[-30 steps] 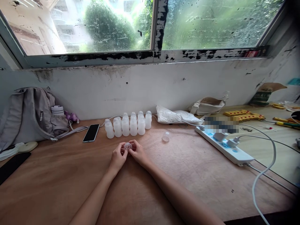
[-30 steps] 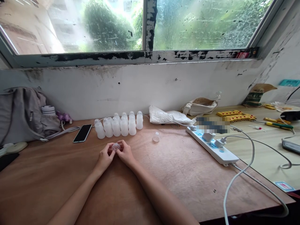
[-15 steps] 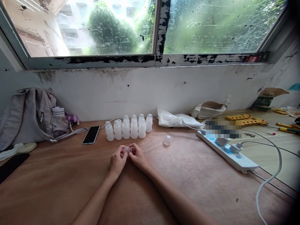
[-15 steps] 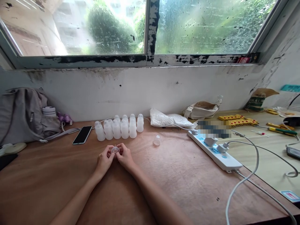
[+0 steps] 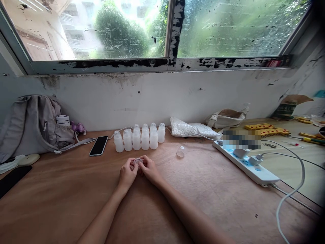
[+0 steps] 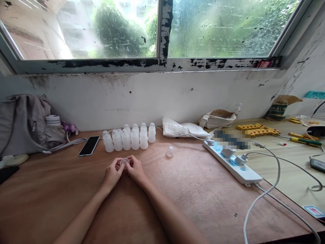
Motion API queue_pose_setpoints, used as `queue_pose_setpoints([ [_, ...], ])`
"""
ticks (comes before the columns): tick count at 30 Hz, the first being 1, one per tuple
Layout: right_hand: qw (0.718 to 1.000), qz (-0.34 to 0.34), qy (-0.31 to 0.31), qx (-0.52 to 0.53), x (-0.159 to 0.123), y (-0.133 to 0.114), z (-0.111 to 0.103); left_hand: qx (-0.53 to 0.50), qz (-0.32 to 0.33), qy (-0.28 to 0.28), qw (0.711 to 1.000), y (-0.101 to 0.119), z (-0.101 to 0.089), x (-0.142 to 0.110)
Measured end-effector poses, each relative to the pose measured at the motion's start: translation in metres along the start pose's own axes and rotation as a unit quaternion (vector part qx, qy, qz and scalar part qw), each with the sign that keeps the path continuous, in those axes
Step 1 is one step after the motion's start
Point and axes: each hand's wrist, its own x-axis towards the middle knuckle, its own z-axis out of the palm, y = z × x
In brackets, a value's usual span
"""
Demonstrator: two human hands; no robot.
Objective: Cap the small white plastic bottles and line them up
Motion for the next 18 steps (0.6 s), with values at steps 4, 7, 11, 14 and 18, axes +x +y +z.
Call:
queue_pose_setpoints([
  [4, 0.999, -0.009, 0.009, -0.039, 0.0004, 0.001, -0.0001, -0.005, 0.005, -0.01, 1.0, 0.0018, -0.0003, -0.0005],
  [7, 0.998, -0.014, 0.017, -0.054, 0.0, -0.0008, 0.0, 0.014, 0.009, -0.014, 1.0, 0.0023, 0.0003, -0.0011],
  [11, 0.999, -0.003, 0.019, -0.05, -0.0004, -0.0029, 0.0, 0.027, 0.007, -0.015, 0.999, 0.002, 0.0007, -0.0017],
  [14, 1.0, 0.004, 0.005, -0.028, -0.0006, -0.0042, -0.0009, 0.004, 0.006, -0.017, 1.0, 0.0022, -0.0005, -0.0015],
  [18, 1.0, -0.005, 0.013, -0.01, -0.0009, -0.0062, -0.0027, -0.039, 0.002, -0.017, 0.999, 0.0018, -0.0018, -0.0006],
])
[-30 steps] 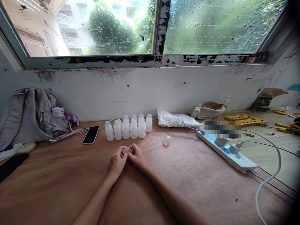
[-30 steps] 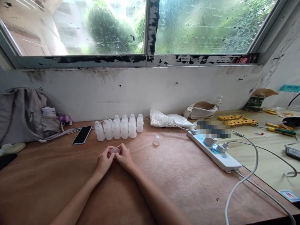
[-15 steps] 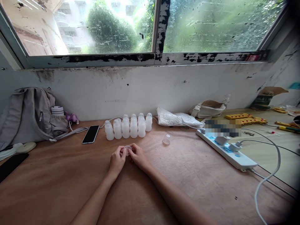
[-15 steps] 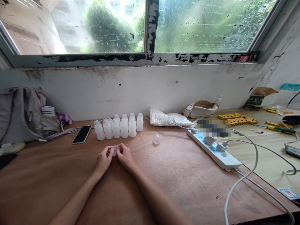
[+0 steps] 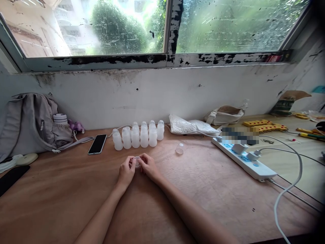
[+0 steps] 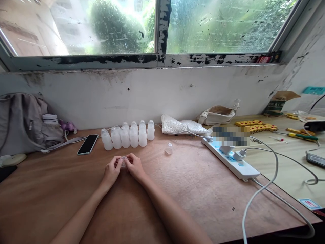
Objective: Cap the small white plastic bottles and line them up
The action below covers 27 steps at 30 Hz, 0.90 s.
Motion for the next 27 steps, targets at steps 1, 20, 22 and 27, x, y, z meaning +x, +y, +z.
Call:
queue_pose_setpoints([
  [1, 1.0, -0.001, 0.005, 0.001, 0.0, -0.0003, -0.0003, -0.01, 0.0, -0.002, 1.0, -0.0003, 0.0, 0.0001],
  [20, 0.995, -0.036, 0.02, -0.096, 0.0019, 0.0056, 0.003, -0.011, -0.019, -0.002, 1.0, -0.0026, 0.0016, 0.0004],
  [22, 0.994, -0.034, 0.017, -0.098, 0.0024, 0.0069, 0.0031, -0.022, -0.017, -0.003, 1.0, -0.0039, 0.0016, 0.001],
  [27, 0.995, -0.039, 0.016, -0.091, 0.0024, 0.0083, 0.0031, -0.011, -0.008, -0.002, 1.0, -0.0044, 0.0011, 0.0012],
])
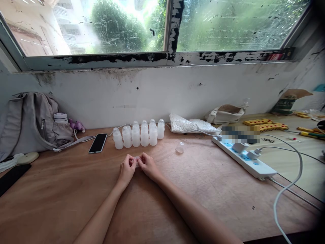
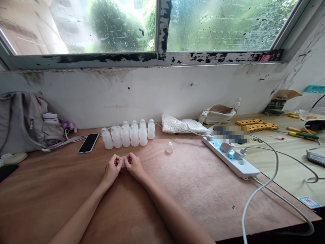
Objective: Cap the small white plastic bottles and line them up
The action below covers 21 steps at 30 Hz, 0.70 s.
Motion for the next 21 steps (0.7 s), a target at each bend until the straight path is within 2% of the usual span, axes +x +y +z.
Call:
queue_pose_setpoints([
  [6, 0.998, 0.014, -0.017, 0.051, -0.001, 0.001, 0.0, 0.037, 0.017, 0.018, 0.999, 0.005, -0.002, -0.001],
  [11, 0.999, -0.02, 0.031, 0.012, -0.001, -0.002, 0.0, 0.066, 0.042, 0.005, 0.997, 0.008, -0.002, -0.003],
  [16, 0.999, -0.024, 0.046, 0.0, -0.003, -0.008, 0.0, 0.085, 0.036, 0.01, 0.996, 0.009, 0.0, -0.004],
  [18, 0.999, -0.008, 0.035, 0.03, -0.003, -0.01, -0.001, 0.066, 0.031, 0.015, 0.997, 0.006, 0.0, -0.003],
  [21, 0.982, 0.061, -0.011, 0.179, 0.0, -0.01, -0.006, -0.012, -0.007, 0.045, 0.999, -0.004, 0.001, 0.002],
])
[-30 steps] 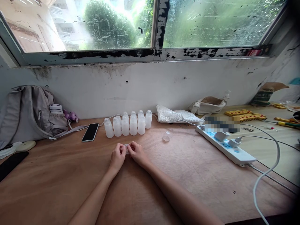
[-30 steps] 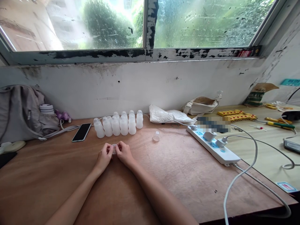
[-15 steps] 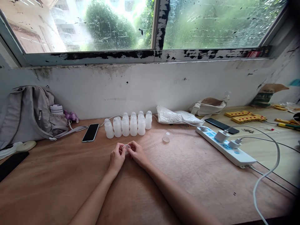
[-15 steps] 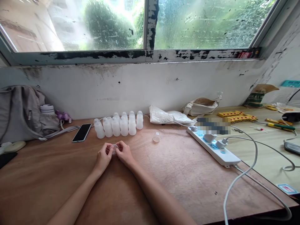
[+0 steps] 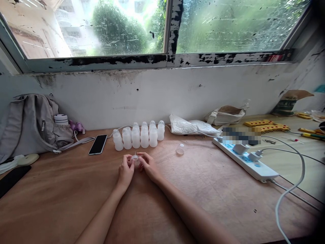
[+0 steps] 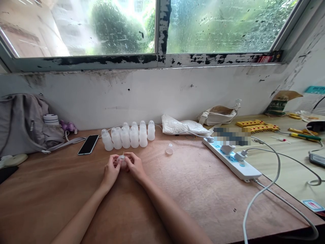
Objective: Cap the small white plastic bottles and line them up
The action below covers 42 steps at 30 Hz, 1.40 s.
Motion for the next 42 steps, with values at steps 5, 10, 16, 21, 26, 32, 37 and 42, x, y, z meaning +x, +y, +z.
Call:
queue_pose_setpoints([
  [5, 0.98, 0.097, -0.05, 0.167, 0.008, 0.005, -0.009, -0.157, -0.044, -0.055, 0.985, -0.014, 0.003, 0.008],
  [10, 0.986, 0.072, -0.052, 0.142, 0.008, 0.008, -0.01, -0.27, -0.09, -0.1, 0.953, -0.005, -0.001, 0.009],
  [16, 0.993, 0.044, -0.044, 0.105, 0.004, 0.006, -0.006, -0.223, -0.077, -0.112, 0.965, 0.006, -0.007, 0.008],
  [21, 0.996, 0.015, -0.016, 0.087, 0.004, 0.008, -0.007, -0.238, -0.094, -0.117, 0.96, 0.005, -0.008, 0.01],
  [26, 0.995, 0.005, -0.016, 0.096, 0.005, 0.011, -0.008, -0.269, -0.108, -0.124, 0.949, 0.001, -0.011, 0.011],
  [32, 0.989, 0.037, -0.037, 0.137, 0.008, 0.014, -0.012, -0.264, -0.093, -0.115, 0.953, -0.001, -0.008, 0.011],
  [37, 0.957, 0.105, -0.069, 0.26, 0.006, 0.011, -0.032, -0.283, -0.067, -0.106, 0.951, 0.0, -0.007, 0.006],
  [42, 0.921, 0.162, -0.038, 0.353, -0.007, 0.008, -0.065, -0.204, 0.014, 0.018, 0.979, 0.012, -0.028, 0.009],
])
